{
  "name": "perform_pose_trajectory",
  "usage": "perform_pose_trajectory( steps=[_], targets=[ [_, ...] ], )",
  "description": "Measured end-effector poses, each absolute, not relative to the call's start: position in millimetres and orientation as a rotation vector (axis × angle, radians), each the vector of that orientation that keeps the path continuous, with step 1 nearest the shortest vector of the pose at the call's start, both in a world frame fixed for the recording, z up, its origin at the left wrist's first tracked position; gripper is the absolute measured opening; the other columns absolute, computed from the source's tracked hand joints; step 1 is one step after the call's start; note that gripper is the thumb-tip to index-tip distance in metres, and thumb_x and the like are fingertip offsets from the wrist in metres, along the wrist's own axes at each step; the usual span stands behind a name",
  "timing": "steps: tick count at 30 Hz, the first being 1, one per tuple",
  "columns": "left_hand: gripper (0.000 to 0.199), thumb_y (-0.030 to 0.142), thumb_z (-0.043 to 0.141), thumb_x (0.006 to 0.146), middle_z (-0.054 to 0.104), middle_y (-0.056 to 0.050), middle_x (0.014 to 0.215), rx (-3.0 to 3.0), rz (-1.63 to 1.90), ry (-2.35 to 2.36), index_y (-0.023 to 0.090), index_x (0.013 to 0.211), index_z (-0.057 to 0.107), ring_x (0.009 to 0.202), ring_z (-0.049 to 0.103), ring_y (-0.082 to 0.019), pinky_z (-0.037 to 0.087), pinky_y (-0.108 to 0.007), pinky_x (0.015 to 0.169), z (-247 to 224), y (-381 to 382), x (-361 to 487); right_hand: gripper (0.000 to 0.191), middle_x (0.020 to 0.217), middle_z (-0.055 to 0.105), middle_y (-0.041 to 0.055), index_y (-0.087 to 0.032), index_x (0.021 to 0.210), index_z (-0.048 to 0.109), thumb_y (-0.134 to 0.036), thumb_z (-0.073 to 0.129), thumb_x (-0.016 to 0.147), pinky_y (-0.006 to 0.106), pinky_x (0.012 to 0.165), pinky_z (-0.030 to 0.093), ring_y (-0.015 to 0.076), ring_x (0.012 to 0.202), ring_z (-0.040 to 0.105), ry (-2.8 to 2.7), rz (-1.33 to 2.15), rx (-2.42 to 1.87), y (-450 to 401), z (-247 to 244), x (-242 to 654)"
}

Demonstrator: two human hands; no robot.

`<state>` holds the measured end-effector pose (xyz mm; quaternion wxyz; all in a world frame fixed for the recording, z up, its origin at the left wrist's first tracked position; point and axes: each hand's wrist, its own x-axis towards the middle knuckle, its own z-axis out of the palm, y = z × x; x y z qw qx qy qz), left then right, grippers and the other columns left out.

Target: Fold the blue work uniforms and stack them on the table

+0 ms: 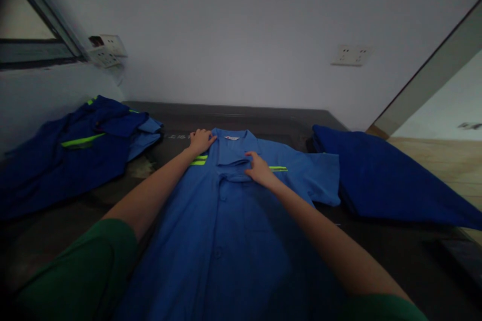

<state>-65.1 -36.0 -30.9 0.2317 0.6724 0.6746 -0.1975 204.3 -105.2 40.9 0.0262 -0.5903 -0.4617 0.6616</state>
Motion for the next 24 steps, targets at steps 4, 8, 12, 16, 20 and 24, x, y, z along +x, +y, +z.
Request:
perform_pose_trajectory(
  steps=[4,8,12,16,20,24],
  targets=[
    [0.035,0.037,0.033,0.098,0.063,-0.013,0.110,1.876,-0.487,1.900,0.019,0.098,0.063,0.110,0.050,-0.029,0.034,-0.048,0.097,-29.8,-39.8,-67.0,0.057,0.110,0.055,0.0105,-0.015,0.131,0.049,-0.010,0.058,0.076,0.036,0.093,0.044,0.0221,0.102,0.053,-2.013,1.570,-1.809,-110.8,47.1,202.9],
    [0.030,0.025,0.033,0.096,0.060,-0.012,0.114,1.910,-0.407,2.001,0.021,0.101,0.062,0.111,0.050,-0.028,0.038,-0.045,0.094,-19.3,-36.3,-70.9,0.055,0.133,0.049,0.0140,-0.020,0.138,0.045,-0.010,0.050,0.084,0.039,0.098,0.040,0.0280,0.121,0.043,-2.398,1.349,-1.529,-103.2,56.2,176.4],
    [0.028,0.015,0.042,0.088,0.057,-0.015,0.118,1.921,-0.446,1.936,0.019,0.110,0.060,0.114,0.050,-0.030,0.041,-0.043,0.094,-12.3,-39.2,-72.9,0.049,0.128,0.056,0.0134,-0.024,0.137,0.047,-0.009,0.036,0.092,0.037,0.093,0.042,0.0256,0.114,0.052,-2.539,1.346,-1.392,-92.6,46.5,146.6],
    [0.043,0.024,0.051,0.086,0.054,-0.023,0.129,1.826,-0.632,1.783,0.006,0.125,0.052,0.125,0.047,-0.033,0.036,-0.043,0.104,-20.1,-51.8,-74.2,0.044,0.116,0.064,0.0097,-0.020,0.129,0.052,-0.007,0.036,0.089,0.032,0.089,0.045,0.0213,0.104,0.060,-2.129,1.477,-1.654,-74.2,23.0,145.7],
    [0.061,0.037,0.050,0.090,0.034,-0.025,0.149,1.767,-0.665,1.701,0.006,0.141,0.037,0.141,0.027,-0.036,0.028,-0.047,0.111,-30.0,-63.2,-77.1,0.044,0.109,0.066,0.0122,-0.011,0.123,0.052,-0.003,0.043,0.081,0.031,0.085,0.046,0.0212,0.099,0.062,-1.695,1.603,-1.992,-56.5,0.0,168.9],
    [0.064,0.043,0.043,0.093,0.024,-0.018,0.156,1.740,-0.591,1.658,0.015,0.148,0.028,0.145,0.015,-0.034,0.021,-0.052,0.113,-28.2,-68.0,-78.7,0.047,0.120,0.059,0.0176,-0.012,0.127,0.051,-0.002,0.041,0.082,0.036,0.086,0.046,0.0259,0.105,0.057,-1.926,1.437,-2.139,-61.8,-0.2,192.5]
  ],
)
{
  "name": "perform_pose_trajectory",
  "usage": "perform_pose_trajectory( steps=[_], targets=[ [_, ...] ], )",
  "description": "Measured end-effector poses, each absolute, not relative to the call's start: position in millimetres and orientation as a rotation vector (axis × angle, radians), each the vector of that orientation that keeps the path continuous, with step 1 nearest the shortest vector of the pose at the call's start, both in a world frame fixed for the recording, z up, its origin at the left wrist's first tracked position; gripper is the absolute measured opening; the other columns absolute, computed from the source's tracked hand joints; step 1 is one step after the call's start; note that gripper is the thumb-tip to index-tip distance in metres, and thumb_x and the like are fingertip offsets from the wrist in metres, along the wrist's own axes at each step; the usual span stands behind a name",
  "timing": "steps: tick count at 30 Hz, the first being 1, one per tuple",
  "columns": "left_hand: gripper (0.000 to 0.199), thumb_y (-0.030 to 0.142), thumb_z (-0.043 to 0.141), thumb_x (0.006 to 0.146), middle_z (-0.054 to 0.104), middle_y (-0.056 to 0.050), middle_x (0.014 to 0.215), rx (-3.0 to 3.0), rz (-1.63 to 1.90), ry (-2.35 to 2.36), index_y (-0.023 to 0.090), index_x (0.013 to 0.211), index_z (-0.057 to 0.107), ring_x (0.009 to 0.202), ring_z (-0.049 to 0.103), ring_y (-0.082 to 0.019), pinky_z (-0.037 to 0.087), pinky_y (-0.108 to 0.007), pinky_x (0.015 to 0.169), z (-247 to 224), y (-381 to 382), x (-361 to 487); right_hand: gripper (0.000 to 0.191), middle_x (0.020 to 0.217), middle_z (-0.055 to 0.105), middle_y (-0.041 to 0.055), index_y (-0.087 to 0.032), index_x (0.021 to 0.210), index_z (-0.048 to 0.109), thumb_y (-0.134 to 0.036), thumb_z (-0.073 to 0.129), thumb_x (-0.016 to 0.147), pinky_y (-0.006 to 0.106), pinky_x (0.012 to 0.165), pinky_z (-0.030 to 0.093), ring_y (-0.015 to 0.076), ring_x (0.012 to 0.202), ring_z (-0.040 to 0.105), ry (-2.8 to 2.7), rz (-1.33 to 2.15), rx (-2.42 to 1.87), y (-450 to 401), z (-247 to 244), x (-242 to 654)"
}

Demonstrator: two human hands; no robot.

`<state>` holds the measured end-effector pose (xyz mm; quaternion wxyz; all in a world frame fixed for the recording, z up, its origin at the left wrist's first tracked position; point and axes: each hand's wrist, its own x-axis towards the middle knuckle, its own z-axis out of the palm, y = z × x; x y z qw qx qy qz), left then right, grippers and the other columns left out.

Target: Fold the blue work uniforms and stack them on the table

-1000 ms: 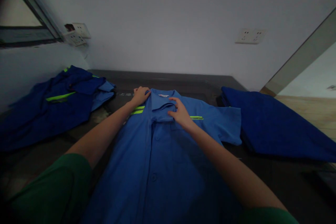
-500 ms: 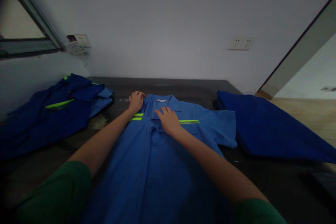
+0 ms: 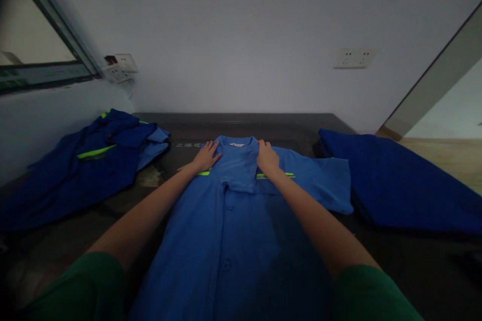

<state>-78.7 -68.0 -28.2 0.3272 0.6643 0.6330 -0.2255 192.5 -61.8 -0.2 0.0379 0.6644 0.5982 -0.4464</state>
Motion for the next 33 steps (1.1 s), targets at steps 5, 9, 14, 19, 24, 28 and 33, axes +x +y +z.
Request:
perform_pose_trajectory(
  steps=[5,9,14,19,24,28,33],
  targets=[
    [0.057,0.036,0.041,0.093,0.029,-0.016,0.154,1.851,-0.355,1.945,0.014,0.145,0.034,0.146,0.015,-0.031,0.017,-0.051,0.116,-10.9,-66.5,-77.7,0.033,0.117,0.059,0.0121,-0.017,0.119,0.059,-0.012,0.043,0.090,0.036,0.097,0.040,0.0241,0.113,0.050,2.366,-1.365,1.708,-86.5,43.9,189.2],
    [0.059,0.035,0.040,0.092,0.031,-0.022,0.152,1.744,-0.567,1.898,0.004,0.143,0.036,0.143,0.025,-0.031,0.020,-0.046,0.116,-0.8,-64.5,-78.2,0.036,0.113,0.062,0.0076,-0.019,0.122,0.057,-0.018,0.054,0.086,0.032,0.092,0.043,0.0208,0.107,0.054,2.400,-1.620,1.453,-109.6,86.9,166.4],
    [0.051,0.038,0.043,0.091,0.041,-0.020,0.147,1.639,-0.695,1.810,0.012,0.136,0.047,0.139,0.034,-0.032,0.024,-0.054,0.112,-0.5,-60.7,-80.1,0.038,0.116,0.062,0.0111,-0.015,0.123,0.058,-0.011,0.047,0.087,0.031,0.093,0.043,0.0225,0.110,0.055,2.335,-1.419,1.414,-134.2,105.9,146.2],
    [0.049,0.033,0.042,0.092,0.034,-0.021,0.150,1.705,-0.572,2.008,0.014,0.138,0.045,0.143,0.022,-0.035,0.013,-0.065,0.111,18.7,-51.0,-74.6,0.032,0.114,0.064,0.0094,-0.020,0.118,0.060,-0.014,0.047,0.089,0.030,0.089,0.044,0.0215,0.109,0.057,2.281,-1.355,1.526,-142.2,102.7,141.6],
    [0.033,0.016,0.048,0.086,0.065,-0.007,0.122,1.791,-0.294,1.603,0.022,0.115,0.065,0.119,0.056,-0.024,0.037,-0.045,0.108,67.6,-69.8,-58.5,0.029,0.107,0.067,0.0089,-0.019,0.116,0.056,-0.017,0.052,0.088,0.029,0.082,0.045,0.0215,0.101,0.060,2.186,-1.358,1.693,-144.4,99.4,140.7],
    [0.035,0.009,0.049,0.082,0.069,-0.006,0.112,1.721,-0.133,1.365,0.019,0.111,0.066,0.104,0.063,-0.019,0.049,-0.033,0.094,100.5,-115.3,-46.6,0.015,0.102,0.067,0.0078,-0.019,0.101,0.060,-0.023,0.052,0.089,0.029,0.078,0.045,0.0215,0.098,0.060,2.202,-1.368,1.731,-145.7,95.1,138.6],
    [0.039,0.005,0.050,0.078,0.068,-0.009,0.115,1.661,-0.163,1.445,0.014,0.113,0.066,0.108,0.061,-0.021,0.047,-0.034,0.098,108.3,-146.8,-32.9,0.015,0.100,0.066,0.0077,-0.019,0.096,0.063,-0.026,0.051,0.090,0.029,0.075,0.044,0.0219,0.097,0.059,2.168,-1.358,1.750,-148.3,95.7,135.5]
  ],
)
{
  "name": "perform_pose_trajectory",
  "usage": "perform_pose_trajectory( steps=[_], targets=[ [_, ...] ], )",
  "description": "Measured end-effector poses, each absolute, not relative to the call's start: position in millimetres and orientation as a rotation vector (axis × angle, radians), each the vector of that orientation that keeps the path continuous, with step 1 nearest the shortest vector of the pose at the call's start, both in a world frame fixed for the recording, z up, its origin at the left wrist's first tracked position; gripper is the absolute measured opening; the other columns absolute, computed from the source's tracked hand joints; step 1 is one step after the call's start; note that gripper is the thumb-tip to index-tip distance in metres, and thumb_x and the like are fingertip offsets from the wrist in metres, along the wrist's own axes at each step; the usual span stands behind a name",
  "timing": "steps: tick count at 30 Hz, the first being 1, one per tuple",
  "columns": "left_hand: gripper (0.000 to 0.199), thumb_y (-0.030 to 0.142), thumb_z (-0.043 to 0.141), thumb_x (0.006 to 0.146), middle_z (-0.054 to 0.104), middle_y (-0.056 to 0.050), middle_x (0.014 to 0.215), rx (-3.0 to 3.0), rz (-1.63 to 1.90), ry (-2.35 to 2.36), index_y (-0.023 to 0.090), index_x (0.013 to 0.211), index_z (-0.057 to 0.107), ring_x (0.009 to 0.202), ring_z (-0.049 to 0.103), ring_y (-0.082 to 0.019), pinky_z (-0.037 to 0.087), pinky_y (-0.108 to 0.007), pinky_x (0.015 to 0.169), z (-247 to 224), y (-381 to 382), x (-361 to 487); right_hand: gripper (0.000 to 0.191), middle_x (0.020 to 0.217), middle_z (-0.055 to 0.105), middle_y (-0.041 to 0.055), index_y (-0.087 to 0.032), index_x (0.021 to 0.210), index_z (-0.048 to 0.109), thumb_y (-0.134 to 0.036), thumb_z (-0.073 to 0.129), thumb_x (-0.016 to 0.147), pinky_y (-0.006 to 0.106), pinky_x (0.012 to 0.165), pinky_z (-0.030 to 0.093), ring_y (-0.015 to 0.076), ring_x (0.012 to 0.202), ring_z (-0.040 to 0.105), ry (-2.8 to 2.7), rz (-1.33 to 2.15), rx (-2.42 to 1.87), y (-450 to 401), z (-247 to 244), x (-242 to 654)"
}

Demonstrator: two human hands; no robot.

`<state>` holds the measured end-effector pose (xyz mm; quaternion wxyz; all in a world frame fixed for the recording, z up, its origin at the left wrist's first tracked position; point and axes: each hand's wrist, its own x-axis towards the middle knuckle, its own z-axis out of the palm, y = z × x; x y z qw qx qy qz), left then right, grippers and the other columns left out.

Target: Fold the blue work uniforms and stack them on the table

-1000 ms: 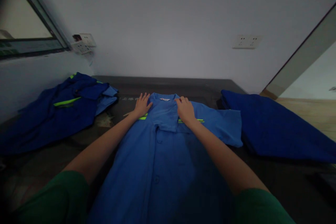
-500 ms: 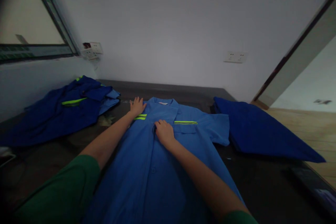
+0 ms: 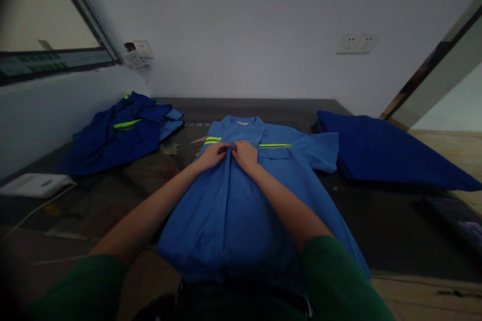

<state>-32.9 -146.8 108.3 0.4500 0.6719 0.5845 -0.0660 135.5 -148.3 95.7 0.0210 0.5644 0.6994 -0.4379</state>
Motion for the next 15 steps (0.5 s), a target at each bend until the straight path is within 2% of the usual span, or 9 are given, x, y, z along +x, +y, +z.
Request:
perform_pose_trajectory(
  steps=[3,8,15],
  targets=[
    [0.038,0.005,0.049,0.077,0.069,-0.007,0.114,1.670,-0.184,1.436,0.015,0.108,0.068,0.108,0.061,-0.023,0.045,-0.037,0.100,105.4,-145.5,-28.1,0.018,0.103,0.065,0.0091,-0.018,0.098,0.065,-0.028,0.051,0.091,0.029,0.077,0.044,0.0227,0.099,0.058,2.173,-1.349,1.748,-152.4,102.0,136.2],
    [0.035,0.005,0.051,0.074,0.071,-0.007,0.106,1.638,-0.110,1.431,0.014,0.103,0.069,0.100,0.064,-0.022,0.048,-0.036,0.095,104.0,-146.9,-25.3,0.025,0.108,0.064,0.0112,-0.016,0.105,0.066,-0.029,0.048,0.094,0.030,0.083,0.045,0.0226,0.103,0.057,2.121,-1.368,1.762,-159.3,115.6,139.8],
    [0.026,0.007,0.053,0.079,0.070,-0.006,0.105,1.700,-0.003,1.425,0.016,0.099,0.066,0.100,0.063,-0.020,0.048,-0.035,0.094,102.1,-159.0,-25.1,0.037,0.123,0.060,0.0104,-0.016,0.122,0.064,-0.015,0.041,0.094,0.027,0.097,0.039,0.0204,0.109,0.053,2.283,-1.436,1.496,-171.1,114.2,154.1]
  ],
)
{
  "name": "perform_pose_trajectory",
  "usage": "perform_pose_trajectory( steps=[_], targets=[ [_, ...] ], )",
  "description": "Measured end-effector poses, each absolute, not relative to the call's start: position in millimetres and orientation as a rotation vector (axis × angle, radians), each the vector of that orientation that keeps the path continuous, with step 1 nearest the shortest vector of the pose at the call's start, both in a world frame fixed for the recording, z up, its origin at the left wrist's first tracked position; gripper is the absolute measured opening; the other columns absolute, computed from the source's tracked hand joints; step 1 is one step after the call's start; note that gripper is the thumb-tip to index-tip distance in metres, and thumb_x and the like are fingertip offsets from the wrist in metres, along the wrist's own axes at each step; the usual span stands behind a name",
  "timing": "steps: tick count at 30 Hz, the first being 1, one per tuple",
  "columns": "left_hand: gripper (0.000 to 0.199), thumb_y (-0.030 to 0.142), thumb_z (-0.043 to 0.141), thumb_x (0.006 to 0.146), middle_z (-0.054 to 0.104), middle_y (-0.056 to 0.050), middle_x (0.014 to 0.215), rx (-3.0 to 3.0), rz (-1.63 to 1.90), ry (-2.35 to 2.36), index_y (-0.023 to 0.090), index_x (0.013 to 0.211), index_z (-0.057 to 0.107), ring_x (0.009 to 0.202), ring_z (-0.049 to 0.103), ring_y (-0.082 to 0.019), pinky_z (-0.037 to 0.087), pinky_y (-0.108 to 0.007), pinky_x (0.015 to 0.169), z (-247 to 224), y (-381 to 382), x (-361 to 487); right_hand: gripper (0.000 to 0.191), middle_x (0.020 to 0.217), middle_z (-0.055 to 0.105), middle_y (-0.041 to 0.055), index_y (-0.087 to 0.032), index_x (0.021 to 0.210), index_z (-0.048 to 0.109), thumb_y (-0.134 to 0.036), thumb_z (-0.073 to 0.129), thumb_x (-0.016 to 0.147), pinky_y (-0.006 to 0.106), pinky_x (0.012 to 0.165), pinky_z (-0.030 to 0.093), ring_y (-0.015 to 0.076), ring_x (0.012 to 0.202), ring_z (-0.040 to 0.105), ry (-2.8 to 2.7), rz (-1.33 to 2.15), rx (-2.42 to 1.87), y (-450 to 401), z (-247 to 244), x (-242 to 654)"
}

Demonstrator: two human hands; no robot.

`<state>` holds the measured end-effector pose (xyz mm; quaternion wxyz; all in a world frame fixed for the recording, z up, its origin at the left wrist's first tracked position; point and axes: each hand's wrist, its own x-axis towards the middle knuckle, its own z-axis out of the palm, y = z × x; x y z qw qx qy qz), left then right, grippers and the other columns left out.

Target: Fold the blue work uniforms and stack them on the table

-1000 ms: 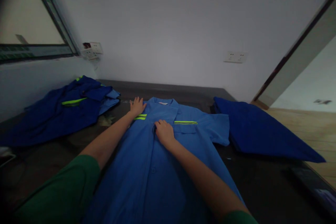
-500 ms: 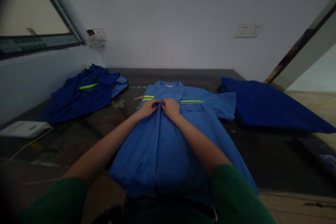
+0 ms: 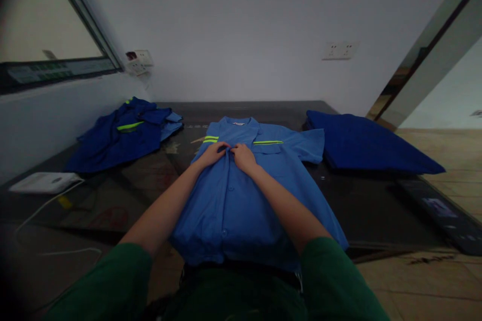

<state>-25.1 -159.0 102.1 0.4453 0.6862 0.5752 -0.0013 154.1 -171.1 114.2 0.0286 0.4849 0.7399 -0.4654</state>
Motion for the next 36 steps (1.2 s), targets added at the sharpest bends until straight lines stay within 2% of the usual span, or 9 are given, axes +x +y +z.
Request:
perform_pose_trajectory(
  steps=[4,8,13,20,28,36],
  targets=[
    [0.019,0.008,0.052,0.082,0.069,-0.007,0.101,1.706,0.010,1.455,0.017,0.094,0.065,0.099,0.062,-0.021,0.048,-0.036,0.093,103.1,-159.8,-26.4,0.044,0.131,0.055,0.0105,-0.018,0.130,0.059,-0.010,0.034,0.095,0.030,0.100,0.037,0.0206,0.114,0.049,2.338,-1.392,1.458,-178.1,112.3,157.7],
    [0.020,0.006,0.050,0.082,0.068,-0.008,0.100,1.704,0.036,1.495,0.016,0.094,0.062,0.098,0.061,-0.021,0.047,-0.036,0.093,104.5,-160.2,-25.6,0.044,0.126,0.058,0.0106,-0.019,0.135,0.054,-0.014,0.039,0.094,0.031,0.097,0.040,0.0222,0.113,0.051,2.323,-1.310,1.584,-179.0,118.3,158.8],
    [0.019,0.006,0.049,0.082,0.067,-0.007,0.099,1.699,0.068,1.505,0.017,0.093,0.061,0.098,0.060,-0.021,0.046,-0.036,0.093,104.7,-160.5,-23.5,0.034,0.116,0.065,0.0081,-0.022,0.117,0.066,-0.016,0.041,0.095,0.029,0.087,0.045,0.0213,0.105,0.057,2.283,-1.277,1.623,-177.3,126.5,157.8],
    [0.019,0.006,0.045,0.084,0.065,-0.008,0.099,1.672,0.107,1.538,0.017,0.092,0.059,0.099,0.059,-0.021,0.046,-0.036,0.094,103.2,-159.0,-23.7,0.026,0.111,0.066,0.0087,-0.020,0.113,0.067,-0.029,0.051,0.093,0.029,0.084,0.044,0.0221,0.104,0.057,2.270,-1.230,1.702,-173.1,119.6,156.8],
    [0.023,0.005,0.042,0.084,0.065,-0.007,0.098,1.627,0.141,1.575,0.018,0.093,0.059,0.096,0.059,-0.021,0.047,-0.036,0.092,102.2,-158.9,-24.0,0.030,0.110,0.065,0.0101,-0.018,0.111,0.062,-0.015,0.036,0.096,0.031,0.083,0.040,0.0222,0.103,0.055,2.352,-1.014,1.656,-166.4,116.3,160.2],
    [0.024,0.005,0.041,0.084,0.066,-0.008,0.099,1.587,0.175,1.603,0.016,0.095,0.060,0.096,0.060,-0.021,0.048,-0.034,0.090,104.2,-158.7,-25.9,0.028,0.112,0.063,0.0117,-0.016,0.110,0.059,-0.012,0.034,0.096,0.031,0.081,0.037,0.0226,0.103,0.052,2.446,-0.917,1.589,-151.3,113.1,162.7]
  ],
)
